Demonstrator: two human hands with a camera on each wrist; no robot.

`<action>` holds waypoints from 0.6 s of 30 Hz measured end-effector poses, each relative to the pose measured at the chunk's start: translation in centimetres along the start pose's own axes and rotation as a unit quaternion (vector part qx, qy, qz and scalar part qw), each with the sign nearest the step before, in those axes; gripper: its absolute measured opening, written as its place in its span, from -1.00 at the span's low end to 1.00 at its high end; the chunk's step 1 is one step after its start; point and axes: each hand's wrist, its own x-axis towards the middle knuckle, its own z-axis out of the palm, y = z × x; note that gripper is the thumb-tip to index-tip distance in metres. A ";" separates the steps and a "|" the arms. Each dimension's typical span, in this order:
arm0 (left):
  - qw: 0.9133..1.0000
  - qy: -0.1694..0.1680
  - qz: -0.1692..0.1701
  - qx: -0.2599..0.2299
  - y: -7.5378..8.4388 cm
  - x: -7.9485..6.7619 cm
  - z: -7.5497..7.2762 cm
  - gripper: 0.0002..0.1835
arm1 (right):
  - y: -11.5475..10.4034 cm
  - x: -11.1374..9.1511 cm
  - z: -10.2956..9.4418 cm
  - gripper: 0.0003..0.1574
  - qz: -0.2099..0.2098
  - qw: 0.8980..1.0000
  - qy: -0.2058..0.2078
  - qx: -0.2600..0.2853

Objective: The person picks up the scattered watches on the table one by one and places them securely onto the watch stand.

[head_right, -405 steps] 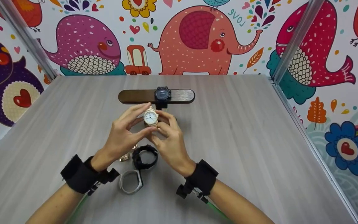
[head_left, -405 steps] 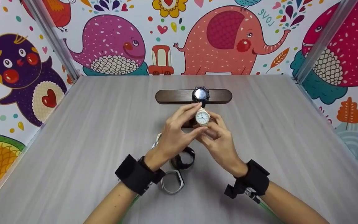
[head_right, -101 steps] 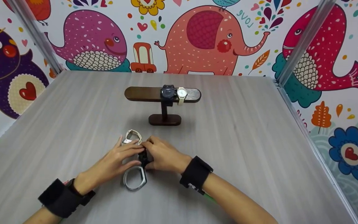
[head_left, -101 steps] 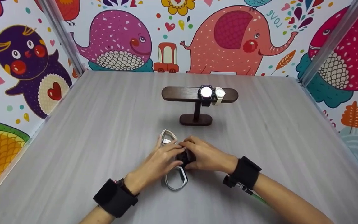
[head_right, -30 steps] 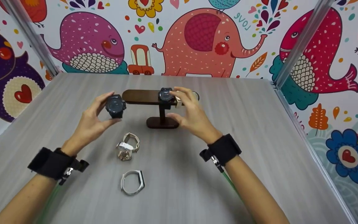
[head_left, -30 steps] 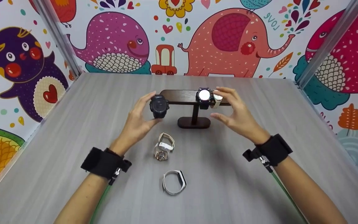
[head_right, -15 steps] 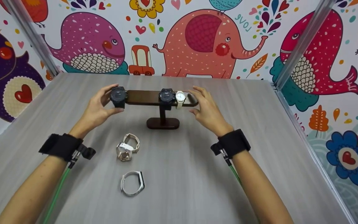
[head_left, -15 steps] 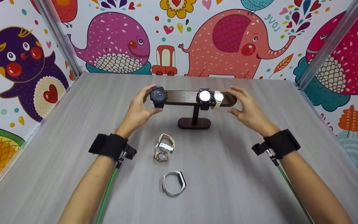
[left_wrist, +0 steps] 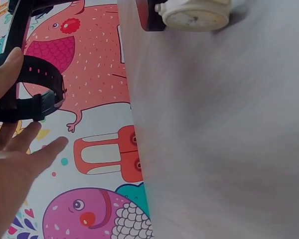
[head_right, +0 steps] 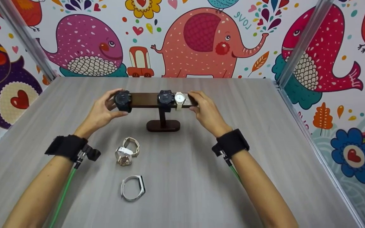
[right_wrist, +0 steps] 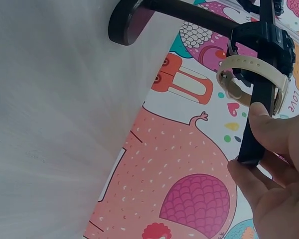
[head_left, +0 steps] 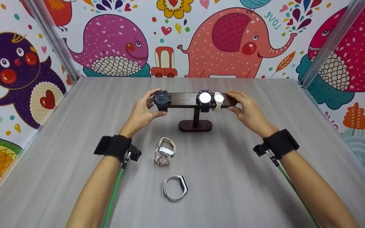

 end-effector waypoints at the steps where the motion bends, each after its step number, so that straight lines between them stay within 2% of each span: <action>1: 1.000 0.000 0.001 -0.002 0.0 0.0 0.0 -0.10 | 0.0 0.0 0.0 -0.35 0.000 1.000 0.002 0.000; 4: 1.000 0.000 0.005 0.012 0.1 0.1 0.2 -0.12 | -0.1 -0.1 0.0 -0.36 0.000 1.000 0.005 -0.002; 11: 0.992 0.001 0.015 0.123 0.9 0.3 1.0 -0.10 | -0.1 -0.2 0.1 -0.35 0.009 1.000 0.014 -0.006; 18: 0.991 -0.004 0.007 0.136 1.4 0.7 1.6 -0.09 | -0.3 -0.2 0.3 -0.36 0.005 1.000 0.020 -0.008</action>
